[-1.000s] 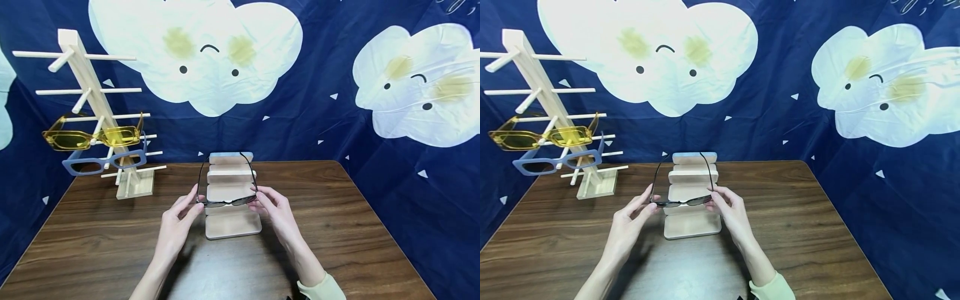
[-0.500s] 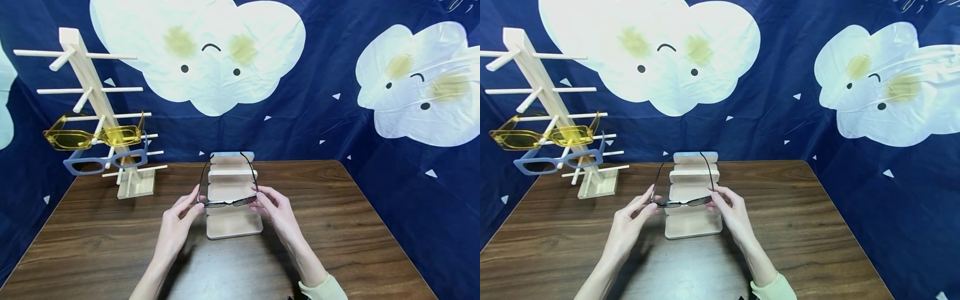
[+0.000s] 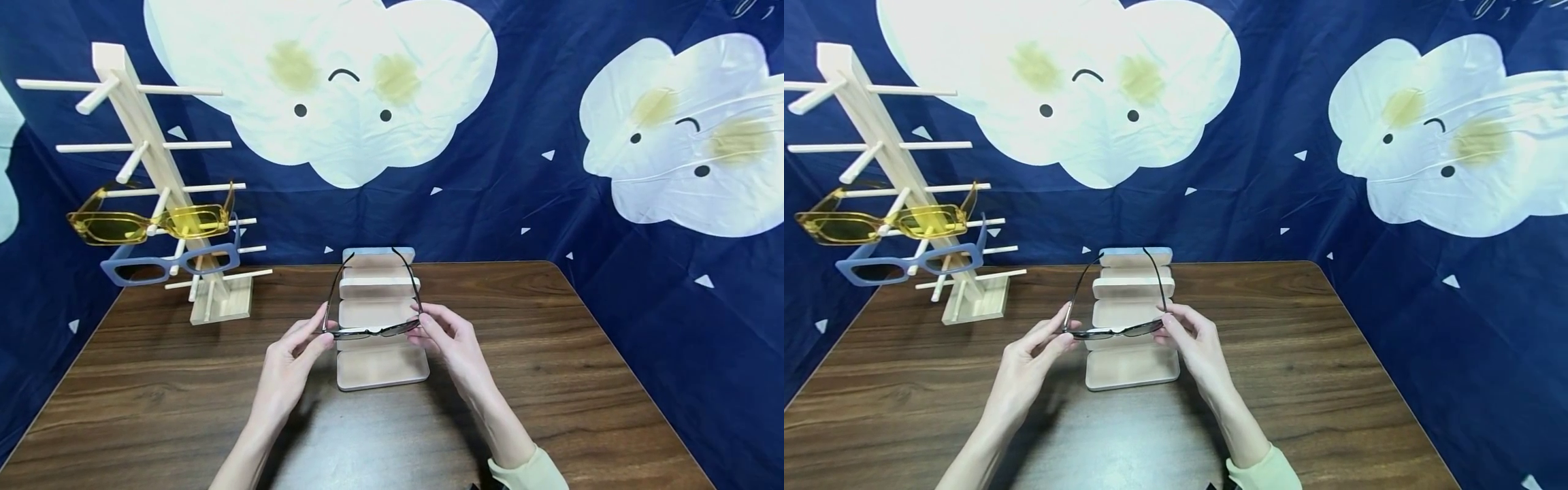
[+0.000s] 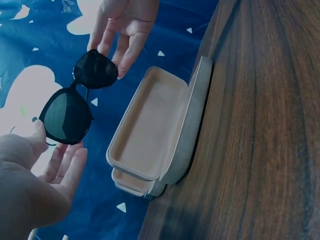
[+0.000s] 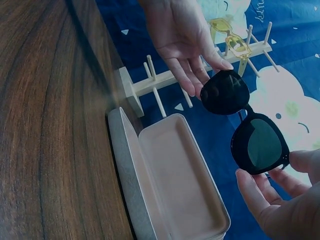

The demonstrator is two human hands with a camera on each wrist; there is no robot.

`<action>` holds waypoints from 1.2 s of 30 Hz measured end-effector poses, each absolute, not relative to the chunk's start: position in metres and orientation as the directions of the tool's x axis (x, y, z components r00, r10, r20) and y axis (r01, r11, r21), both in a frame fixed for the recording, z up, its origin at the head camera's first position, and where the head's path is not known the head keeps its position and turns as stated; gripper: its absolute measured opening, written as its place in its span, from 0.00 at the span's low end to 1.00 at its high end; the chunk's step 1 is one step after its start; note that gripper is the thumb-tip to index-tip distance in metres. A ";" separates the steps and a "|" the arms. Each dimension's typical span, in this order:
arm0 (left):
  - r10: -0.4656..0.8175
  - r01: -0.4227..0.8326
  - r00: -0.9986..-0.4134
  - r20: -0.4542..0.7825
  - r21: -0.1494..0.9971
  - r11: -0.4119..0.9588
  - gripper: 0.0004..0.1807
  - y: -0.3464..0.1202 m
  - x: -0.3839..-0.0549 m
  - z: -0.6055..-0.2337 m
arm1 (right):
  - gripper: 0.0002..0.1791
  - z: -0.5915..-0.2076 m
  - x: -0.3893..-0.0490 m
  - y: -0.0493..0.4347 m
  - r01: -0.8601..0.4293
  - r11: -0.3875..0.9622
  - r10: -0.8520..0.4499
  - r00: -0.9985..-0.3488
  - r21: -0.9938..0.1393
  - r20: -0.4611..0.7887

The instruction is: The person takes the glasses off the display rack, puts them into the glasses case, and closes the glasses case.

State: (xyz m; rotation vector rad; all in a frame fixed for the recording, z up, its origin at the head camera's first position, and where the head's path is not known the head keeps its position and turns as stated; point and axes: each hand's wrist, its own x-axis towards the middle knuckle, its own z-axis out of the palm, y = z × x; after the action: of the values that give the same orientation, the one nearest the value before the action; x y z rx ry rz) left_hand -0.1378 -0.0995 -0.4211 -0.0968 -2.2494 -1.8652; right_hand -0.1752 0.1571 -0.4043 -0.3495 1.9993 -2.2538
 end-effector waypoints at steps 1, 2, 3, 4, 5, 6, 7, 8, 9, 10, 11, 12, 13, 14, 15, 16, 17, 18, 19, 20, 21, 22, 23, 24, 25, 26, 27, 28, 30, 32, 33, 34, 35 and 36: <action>-0.084 0.190 -0.974 0.209 0.963 0.193 0.24 -0.099 -0.138 -0.421 | 0.22 -0.404 -0.175 0.157 -0.070 -0.128 -0.230 -0.968 -0.989 0.098; -0.079 0.190 -0.975 0.208 0.963 0.191 0.23 -0.099 -0.138 -0.421 | 0.23 -0.404 -0.175 0.157 -0.068 -0.128 -0.225 -0.970 -0.989 0.096; -0.071 0.192 -0.975 0.209 0.963 0.191 0.23 -0.099 -0.138 -0.421 | 0.22 -0.403 -0.175 0.157 -0.067 -0.126 -0.218 -0.972 -0.990 0.094; -0.063 0.195 -0.976 0.210 0.962 0.193 0.23 -0.098 -0.138 -0.421 | 0.22 -0.403 -0.175 0.157 -0.066 -0.124 -0.210 -0.973 -0.990 0.092; -0.055 0.199 -0.975 0.213 0.961 0.194 0.23 -0.098 -0.138 -0.421 | 0.22 -0.403 -0.175 0.157 -0.064 -0.120 -0.200 -0.976 -0.991 0.087; -0.048 0.203 -0.975 0.216 0.959 0.195 0.23 -0.097 -0.138 -0.421 | 0.22 -0.403 -0.175 0.157 -0.065 -0.120 -0.193 -0.977 -0.991 0.087; -0.044 0.205 -0.975 0.218 0.958 0.199 0.23 -0.097 -0.138 -0.421 | 0.22 -0.403 -0.175 0.157 -0.065 -0.119 -0.187 -0.978 -0.991 0.087; -0.041 0.208 -0.975 0.220 0.957 0.203 0.23 -0.097 -0.139 -0.422 | 0.22 -0.403 -0.175 0.157 -0.067 -0.118 -0.185 -0.979 -0.991 0.088; -0.041 0.210 -0.974 0.223 0.955 0.209 0.23 -0.097 -0.138 -0.422 | 0.22 -0.403 -0.176 0.157 -0.069 -0.119 -0.183 -0.979 -0.991 0.090; -0.042 0.212 -0.973 0.225 0.954 0.212 0.23 -0.097 -0.138 -0.422 | 0.22 -0.403 -0.176 0.157 -0.070 -0.121 -0.182 -0.979 -0.990 0.091; -0.042 0.212 -0.973 0.225 0.954 0.211 0.23 -0.097 -0.138 -0.422 | 0.23 -0.403 -0.176 0.157 -0.072 -0.121 -0.184 -0.979 -0.990 0.093; -0.041 0.211 -0.974 0.225 0.954 0.212 0.23 -0.097 -0.138 -0.422 | 0.23 -0.403 -0.176 0.157 -0.072 -0.123 -0.184 -0.978 -0.990 0.094; -0.039 0.211 -0.974 0.224 0.954 0.212 0.22 -0.097 -0.138 -0.422 | 0.24 -0.403 -0.176 0.157 -0.071 -0.123 -0.184 -0.979 -0.990 0.093; -0.036 0.214 -0.974 0.226 0.954 0.211 0.22 -0.097 -0.138 -0.422 | 0.24 -0.403 -0.175 0.157 -0.070 -0.121 -0.184 -0.979 -0.990 0.092; -0.032 0.216 -0.973 0.228 0.953 0.211 0.22 -0.097 -0.138 -0.421 | 0.24 -0.403 -0.175 0.157 -0.067 -0.120 -0.182 -0.979 -0.990 0.089; -0.029 0.221 -0.972 0.232 0.952 0.212 0.21 -0.097 -0.138 -0.421 | 0.25 -0.403 -0.175 0.157 -0.065 -0.116 -0.182 -0.979 -0.991 0.086; -0.026 0.223 -0.972 0.234 0.951 0.216 0.21 -0.097 -0.138 -0.421 | 0.25 -0.403 -0.175 0.157 -0.067 -0.109 -0.183 -0.979 -0.992 0.086; -0.023 0.227 -0.971 0.238 0.948 0.222 0.21 -0.097 -0.138 -0.421 | 0.25 -0.403 -0.175 0.157 -0.068 -0.105 -0.183 -0.979 -0.992 0.087; -0.021 0.231 -0.970 0.242 0.946 0.227 0.21 -0.096 -0.138 -0.421 | 0.24 -0.403 -0.175 0.157 -0.071 -0.099 -0.185 -0.979 -0.992 0.089; -0.019 0.235 -0.969 0.246 0.944 0.231 0.21 -0.096 -0.138 -0.421 | 0.24 -0.403 -0.175 0.157 -0.076 -0.094 -0.186 -0.978 -0.993 0.092; -0.018 0.239 -0.968 0.250 0.942 0.234 0.21 -0.096 -0.138 -0.421 | 0.24 -0.403 -0.175 0.157 -0.082 -0.089 -0.187 -0.978 -0.993 0.098; -0.016 0.240 -0.968 0.251 0.941 0.240 0.21 -0.096 -0.138 -0.421 | 0.24 -0.403 -0.175 0.157 -0.089 -0.084 -0.186 -0.977 -0.992 0.104; -0.013 0.242 -0.968 0.252 0.940 0.243 0.21 -0.096 -0.138 -0.421 | 0.24 -0.403 -0.175 0.157 -0.098 -0.078 -0.186 -0.976 -0.992 0.111; -0.012 0.243 -0.967 0.254 0.939 0.244 0.21 -0.096 -0.138 -0.421 | 0.24 -0.403 -0.175 0.157 -0.104 -0.074 -0.186 -0.976 -0.992 0.116; -0.011 0.244 -0.967 0.254 0.939 0.243 0.21 -0.096 -0.138 -0.421 | 0.24 -0.403 -0.175 0.157 -0.108 -0.069 -0.185 -0.975 -0.992 0.119; -0.009 0.243 -0.967 0.253 0.938 0.246 0.20 -0.096 -0.138 -0.421 | 0.24 -0.403 -0.175 0.157 -0.112 -0.063 -0.183 -0.976 -0.992 0.121; -0.007 0.242 -0.968 0.252 0.938 0.250 0.20 -0.096 -0.138 -0.421 | 0.24 -0.404 -0.175 0.156 -0.114 -0.056 -0.181 -0.976 -0.992 0.123; -0.004 0.241 -0.968 0.250 0.937 0.253 0.20 -0.096 -0.138 -0.421 | 0.24 -0.404 -0.175 0.156 -0.115 -0.051 -0.179 -0.976 -0.992 0.122; 0.001 0.239 -0.969 0.247 0.936 0.259 0.20 -0.096 -0.138 -0.421 | 0.24 -0.404 -0.175 0.156 -0.114 -0.039 -0.171 -0.978 -0.993 0.119; 0.007 0.238 -0.970 0.245 0.935 0.264 0.20 -0.096 -0.137 -0.421 | 0.24 -0.404 -0.175 0.155 -0.119 -0.022 -0.158 -0.980 -0.993 0.121; 0.009 0.237 -0.970 0.244 0.935 0.265 0.20 -0.096 -0.137 -0.421 | 0.24 -0.404 -0.175 0.155 -0.125 -0.010 -0.151 -0.981 -0.992 0.125; 0.011 0.237 -0.970 0.243 0.934 0.267 0.20 -0.096 -0.137 -0.421 | 0.24 -0.404 -0.175 0.155 -0.129 0.004 -0.143 -0.981 -0.992 0.127; 0.012 0.236 -0.970 0.241 0.933 0.272 0.20 -0.096 -0.137 -0.421 | 0.24 -0.403 -0.175 0.155 -0.133 0.017 -0.136 -0.982 -0.991 0.130; 0.013 0.235 -0.970 0.241 0.932 0.276 0.20 -0.096 -0.137 -0.420 | 0.23 -0.403 -0.174 0.155 -0.137 0.028 -0.131 -0.982 -0.990 0.132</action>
State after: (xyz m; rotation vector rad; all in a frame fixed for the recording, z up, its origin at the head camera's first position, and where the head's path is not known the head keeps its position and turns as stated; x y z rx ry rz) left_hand -0.1369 -0.0963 -0.4203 -0.2317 -2.3543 -1.7707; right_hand -0.1742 0.1545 -0.4031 -0.2942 2.2559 -2.1728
